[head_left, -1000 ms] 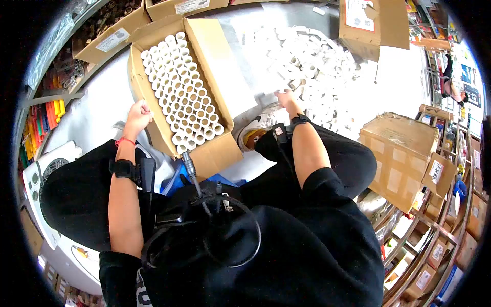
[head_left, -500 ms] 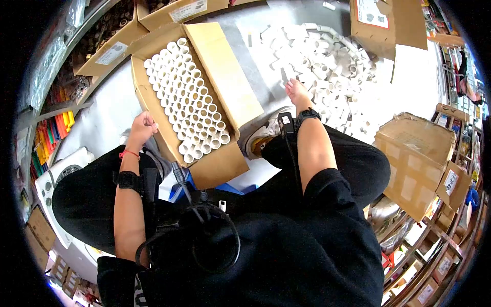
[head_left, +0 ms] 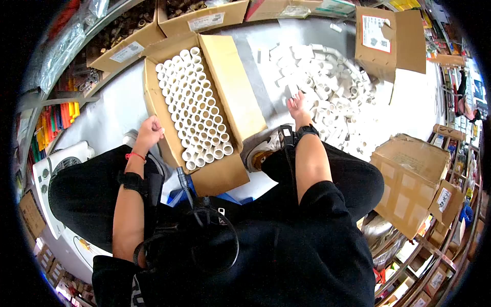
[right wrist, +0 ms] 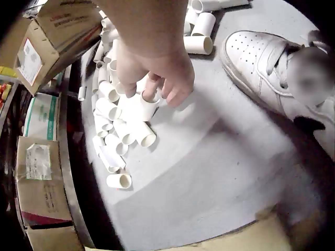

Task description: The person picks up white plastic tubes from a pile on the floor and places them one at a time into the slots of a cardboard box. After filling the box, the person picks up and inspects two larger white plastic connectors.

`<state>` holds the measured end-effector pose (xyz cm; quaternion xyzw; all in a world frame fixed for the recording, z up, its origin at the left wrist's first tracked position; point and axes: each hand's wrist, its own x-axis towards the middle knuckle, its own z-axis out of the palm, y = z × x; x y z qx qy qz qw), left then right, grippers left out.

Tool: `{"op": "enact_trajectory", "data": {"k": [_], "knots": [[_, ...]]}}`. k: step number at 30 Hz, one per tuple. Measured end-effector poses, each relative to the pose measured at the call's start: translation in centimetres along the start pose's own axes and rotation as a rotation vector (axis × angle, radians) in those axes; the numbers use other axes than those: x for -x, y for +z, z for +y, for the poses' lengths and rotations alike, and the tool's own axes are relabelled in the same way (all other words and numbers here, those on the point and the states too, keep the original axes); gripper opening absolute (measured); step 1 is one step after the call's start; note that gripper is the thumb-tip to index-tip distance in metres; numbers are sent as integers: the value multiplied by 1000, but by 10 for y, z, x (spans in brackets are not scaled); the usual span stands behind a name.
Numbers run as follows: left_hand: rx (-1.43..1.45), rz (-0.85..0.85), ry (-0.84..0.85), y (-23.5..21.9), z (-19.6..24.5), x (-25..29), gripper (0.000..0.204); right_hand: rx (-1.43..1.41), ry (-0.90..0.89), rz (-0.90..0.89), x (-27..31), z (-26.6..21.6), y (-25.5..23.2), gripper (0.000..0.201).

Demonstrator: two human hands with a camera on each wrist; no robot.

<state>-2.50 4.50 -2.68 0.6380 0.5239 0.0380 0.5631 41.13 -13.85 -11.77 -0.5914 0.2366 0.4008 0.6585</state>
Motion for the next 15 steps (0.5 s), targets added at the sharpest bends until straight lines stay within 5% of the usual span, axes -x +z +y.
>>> {"op": "enact_trajectory", "data": {"k": [10,15], "knots": [[37,-26,77,0,-10,-3,15,-73,18,309,-22,4,-3,25],[57,-68,110,-1,-12,-9,16,-277,-153,-216,19,-11,57,25]]}}
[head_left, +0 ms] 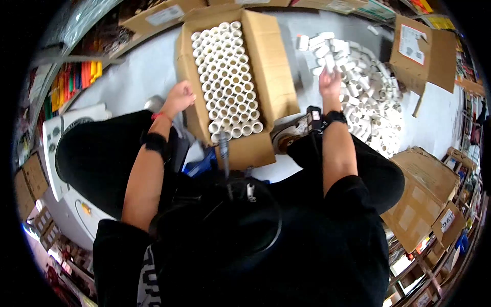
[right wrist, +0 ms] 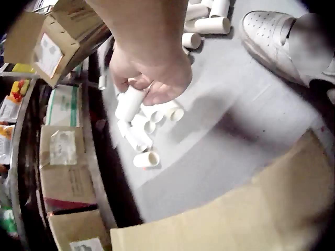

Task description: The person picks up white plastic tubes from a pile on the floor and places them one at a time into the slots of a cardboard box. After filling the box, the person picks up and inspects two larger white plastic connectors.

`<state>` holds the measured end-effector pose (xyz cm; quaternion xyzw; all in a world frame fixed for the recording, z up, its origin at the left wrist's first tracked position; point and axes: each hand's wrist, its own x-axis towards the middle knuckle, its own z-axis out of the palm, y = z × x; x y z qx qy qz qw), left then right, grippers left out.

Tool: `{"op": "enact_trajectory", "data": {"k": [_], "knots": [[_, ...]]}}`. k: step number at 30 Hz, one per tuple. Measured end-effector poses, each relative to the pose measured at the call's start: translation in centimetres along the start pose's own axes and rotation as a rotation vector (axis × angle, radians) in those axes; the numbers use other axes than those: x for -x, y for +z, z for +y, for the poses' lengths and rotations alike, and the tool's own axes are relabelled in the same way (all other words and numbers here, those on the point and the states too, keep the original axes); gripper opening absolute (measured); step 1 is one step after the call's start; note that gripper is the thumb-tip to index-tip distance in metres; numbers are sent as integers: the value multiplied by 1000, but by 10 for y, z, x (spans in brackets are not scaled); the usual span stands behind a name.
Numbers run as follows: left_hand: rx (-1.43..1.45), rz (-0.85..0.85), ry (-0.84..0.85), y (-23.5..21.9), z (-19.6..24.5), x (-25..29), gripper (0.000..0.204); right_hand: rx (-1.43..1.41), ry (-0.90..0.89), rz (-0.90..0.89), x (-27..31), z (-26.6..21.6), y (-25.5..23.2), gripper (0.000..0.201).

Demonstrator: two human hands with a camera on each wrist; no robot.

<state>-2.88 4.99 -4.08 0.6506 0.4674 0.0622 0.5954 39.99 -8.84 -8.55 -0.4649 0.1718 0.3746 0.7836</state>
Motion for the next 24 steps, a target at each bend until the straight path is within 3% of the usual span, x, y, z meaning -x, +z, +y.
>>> {"op": "enact_trajectory", "data": {"k": [1,2,5,7,8,9,10,11,12,13,14,16,18,24], "knots": [[-14,10,-27,1,6,2,15,6,61,-34,13,0,29,28],[-26,17,-51,1,12,3,15,42,79,-256,17,2,47,30],[-93,11,-113,2,13,-1,14,270,56,-611,56,20,114,29],[-62,16,-124,3,11,-3,14,519,-22,-857,105,41,146,29],[-45,19,-129,3,8,-4,14,771,37,-982,120,50,153,26],[-40,20,-131,3,3,-7,14,1001,-58,-1185,138,62,157,28],[-50,23,-119,3,1,-7,14,1262,-78,-1266,147,81,154,28],[-61,28,-108,4,0,-8,14,1632,-311,-1398,153,98,148,27],[-72,33,-96,4,-1,-9,13,1845,-145,-1384,170,104,144,27],[-91,42,-81,5,-3,-10,13,1839,-515,-1624,161,124,122,28],[-81,48,-77,7,-1,-8,13,1919,-385,-1573,169,133,110,27],[-65,58,-66,7,5,-4,13,2083,-339,-1523,183,147,95,25],[-61,58,-24,7,1,-6,13,2111,-470,-1595,190,149,89,26],[-36,104,-58,8,-5,-10,8,2201,-549,-1554,199,160,75,28]]}}
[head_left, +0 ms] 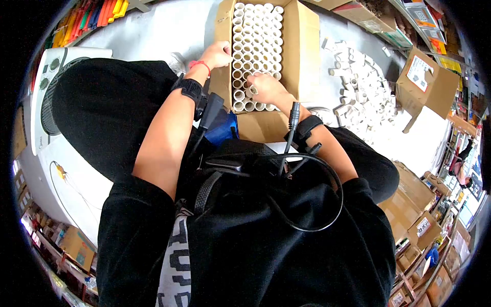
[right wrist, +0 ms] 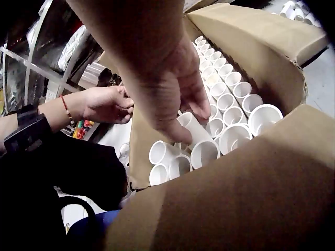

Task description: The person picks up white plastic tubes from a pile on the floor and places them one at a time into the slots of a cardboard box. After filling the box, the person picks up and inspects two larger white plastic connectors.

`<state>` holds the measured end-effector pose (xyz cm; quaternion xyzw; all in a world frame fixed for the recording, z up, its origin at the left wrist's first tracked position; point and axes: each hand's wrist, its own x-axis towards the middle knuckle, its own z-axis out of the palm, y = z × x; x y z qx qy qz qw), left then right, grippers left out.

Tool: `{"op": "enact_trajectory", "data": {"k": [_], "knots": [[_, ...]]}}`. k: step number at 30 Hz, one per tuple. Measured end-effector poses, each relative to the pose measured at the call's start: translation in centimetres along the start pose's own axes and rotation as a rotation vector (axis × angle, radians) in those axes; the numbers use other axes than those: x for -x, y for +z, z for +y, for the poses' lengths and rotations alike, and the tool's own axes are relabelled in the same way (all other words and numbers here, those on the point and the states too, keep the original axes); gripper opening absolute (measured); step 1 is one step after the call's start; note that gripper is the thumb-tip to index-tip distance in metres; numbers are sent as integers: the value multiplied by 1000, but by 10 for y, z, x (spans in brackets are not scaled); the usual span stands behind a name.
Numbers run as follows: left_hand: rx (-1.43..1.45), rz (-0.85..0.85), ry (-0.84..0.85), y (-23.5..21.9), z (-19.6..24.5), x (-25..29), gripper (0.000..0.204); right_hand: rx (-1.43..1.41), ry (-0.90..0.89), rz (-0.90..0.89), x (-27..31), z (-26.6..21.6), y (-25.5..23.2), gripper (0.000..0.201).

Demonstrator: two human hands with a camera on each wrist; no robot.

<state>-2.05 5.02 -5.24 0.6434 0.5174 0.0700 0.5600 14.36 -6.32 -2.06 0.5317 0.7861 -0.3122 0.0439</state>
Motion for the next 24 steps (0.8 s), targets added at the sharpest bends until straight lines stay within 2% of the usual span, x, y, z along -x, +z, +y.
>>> {"op": "enact_trajectory", "data": {"k": [5,9,13,16,17,20,24], "knots": [[-65,28,36,0,4,3,9,-6,-6,-13,9,-17,-12,30],[-95,50,30,1,1,1,5,-91,-76,45,9,-7,-6,29],[-115,47,23,0,4,2,5,-312,30,44,6,6,5,30],[-173,44,23,0,8,4,10,-289,87,-40,6,12,9,29],[-162,38,44,1,3,0,10,-332,159,-98,7,13,10,29],[-169,31,42,0,5,2,10,-372,184,-125,10,13,9,30],[-148,29,31,-2,3,2,6,-393,132,-67,8,13,17,32]]}}
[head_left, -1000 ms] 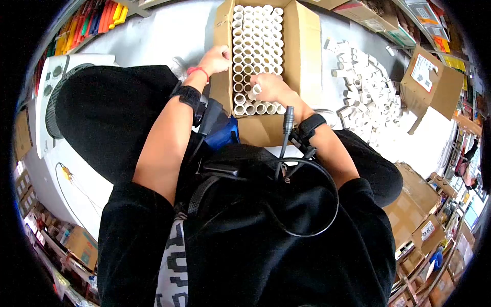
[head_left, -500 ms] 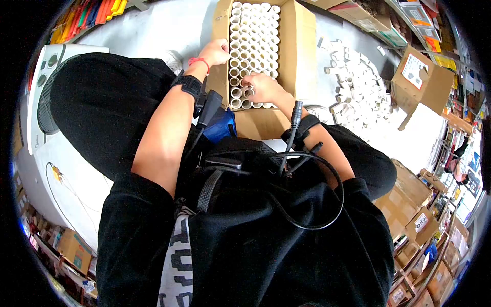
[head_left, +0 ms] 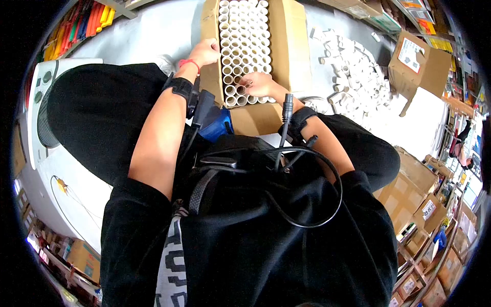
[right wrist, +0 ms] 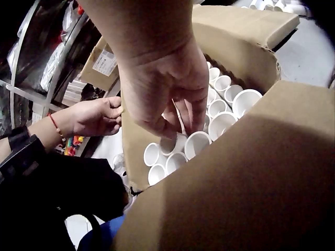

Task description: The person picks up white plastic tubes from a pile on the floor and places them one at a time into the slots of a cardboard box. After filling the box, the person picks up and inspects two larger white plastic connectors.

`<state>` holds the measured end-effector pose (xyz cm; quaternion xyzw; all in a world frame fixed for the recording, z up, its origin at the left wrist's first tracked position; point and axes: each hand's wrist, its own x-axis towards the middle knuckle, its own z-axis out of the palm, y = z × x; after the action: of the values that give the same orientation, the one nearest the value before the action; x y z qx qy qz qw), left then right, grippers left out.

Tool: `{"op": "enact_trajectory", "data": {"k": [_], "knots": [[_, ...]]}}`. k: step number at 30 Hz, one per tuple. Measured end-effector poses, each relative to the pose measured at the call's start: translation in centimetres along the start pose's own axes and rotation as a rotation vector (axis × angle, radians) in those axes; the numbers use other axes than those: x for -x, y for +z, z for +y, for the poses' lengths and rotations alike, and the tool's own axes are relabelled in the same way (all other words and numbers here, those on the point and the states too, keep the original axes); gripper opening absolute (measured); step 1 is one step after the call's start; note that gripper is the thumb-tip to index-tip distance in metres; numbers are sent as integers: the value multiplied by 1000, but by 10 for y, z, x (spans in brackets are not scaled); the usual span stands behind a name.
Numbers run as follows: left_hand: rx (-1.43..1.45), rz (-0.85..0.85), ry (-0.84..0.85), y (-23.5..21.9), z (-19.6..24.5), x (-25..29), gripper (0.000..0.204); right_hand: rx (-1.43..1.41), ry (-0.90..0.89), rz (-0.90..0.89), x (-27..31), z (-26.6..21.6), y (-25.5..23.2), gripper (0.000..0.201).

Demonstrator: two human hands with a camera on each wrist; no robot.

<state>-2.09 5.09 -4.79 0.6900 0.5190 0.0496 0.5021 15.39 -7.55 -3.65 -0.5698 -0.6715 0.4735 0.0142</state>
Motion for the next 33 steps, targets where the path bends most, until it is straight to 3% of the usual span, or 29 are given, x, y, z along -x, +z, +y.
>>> {"op": "enact_trajectory", "data": {"k": [7,14,23,33], "knots": [[74,-17,13,2,-4,-3,7,-138,44,11,-1,2,3,38],[26,-14,-27,2,-5,-5,8,-20,-3,2,0,-3,3,30],[-11,-30,-11,1,1,-2,12,71,-170,148,-3,-5,3,19],[11,-28,-39,-1,1,0,7,117,-151,244,-2,-10,7,15]]}}
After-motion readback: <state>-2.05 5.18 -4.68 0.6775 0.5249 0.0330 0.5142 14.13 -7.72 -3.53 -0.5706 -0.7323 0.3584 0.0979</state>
